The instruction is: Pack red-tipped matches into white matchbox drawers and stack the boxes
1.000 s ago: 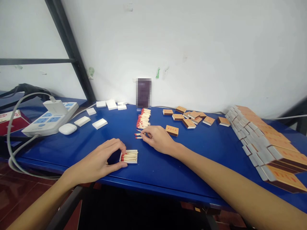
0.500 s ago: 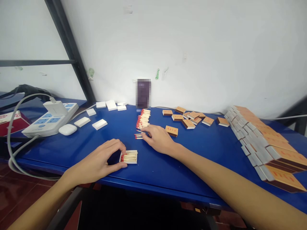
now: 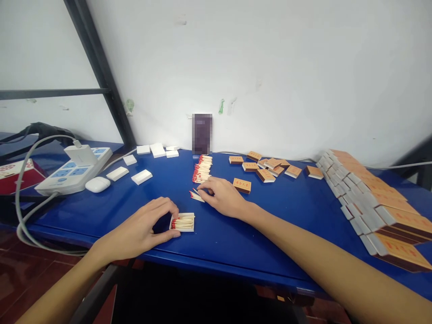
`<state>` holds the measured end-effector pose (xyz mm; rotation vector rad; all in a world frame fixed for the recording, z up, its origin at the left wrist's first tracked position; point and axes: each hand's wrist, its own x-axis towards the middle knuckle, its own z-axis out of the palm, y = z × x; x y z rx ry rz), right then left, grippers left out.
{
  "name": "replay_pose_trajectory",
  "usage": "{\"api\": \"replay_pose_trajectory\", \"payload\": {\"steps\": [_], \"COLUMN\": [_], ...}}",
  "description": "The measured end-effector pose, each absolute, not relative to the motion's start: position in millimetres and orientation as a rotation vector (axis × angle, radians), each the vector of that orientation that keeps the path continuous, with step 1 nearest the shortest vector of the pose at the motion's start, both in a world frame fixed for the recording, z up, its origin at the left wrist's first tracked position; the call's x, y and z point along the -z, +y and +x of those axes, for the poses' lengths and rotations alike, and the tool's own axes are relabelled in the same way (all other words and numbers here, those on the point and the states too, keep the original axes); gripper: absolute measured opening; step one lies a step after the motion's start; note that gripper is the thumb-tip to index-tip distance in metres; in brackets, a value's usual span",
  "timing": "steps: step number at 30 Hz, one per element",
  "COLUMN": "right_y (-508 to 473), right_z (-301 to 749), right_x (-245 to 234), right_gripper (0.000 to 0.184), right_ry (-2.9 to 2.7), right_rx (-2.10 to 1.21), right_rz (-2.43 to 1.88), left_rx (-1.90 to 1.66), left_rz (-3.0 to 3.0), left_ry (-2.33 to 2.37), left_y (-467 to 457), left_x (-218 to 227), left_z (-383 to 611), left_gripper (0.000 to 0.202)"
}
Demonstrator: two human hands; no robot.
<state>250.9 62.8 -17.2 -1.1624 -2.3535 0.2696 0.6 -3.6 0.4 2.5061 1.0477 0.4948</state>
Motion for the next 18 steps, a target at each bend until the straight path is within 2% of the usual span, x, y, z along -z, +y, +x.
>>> {"api": "replay_pose_trajectory", "payload": {"steps": [7, 18], "right_y": [63, 77], "right_z": [250, 247], "right_x": [17, 20], "right_gripper": [0.029, 0.022], "right_ry": [-2.415, -2.248], "right_rx": [-0.277, -0.147], "right_rz": [-1.129, -1.341], "left_rx": [-0.496, -0.497], "left_rz": [2.509, 2.512], "left_ry": [1.059, 1.055], "left_y": [-3, -3], "left_x": [1, 0], "left_z": [0, 0], "left_gripper": [0.015, 0.016]}}
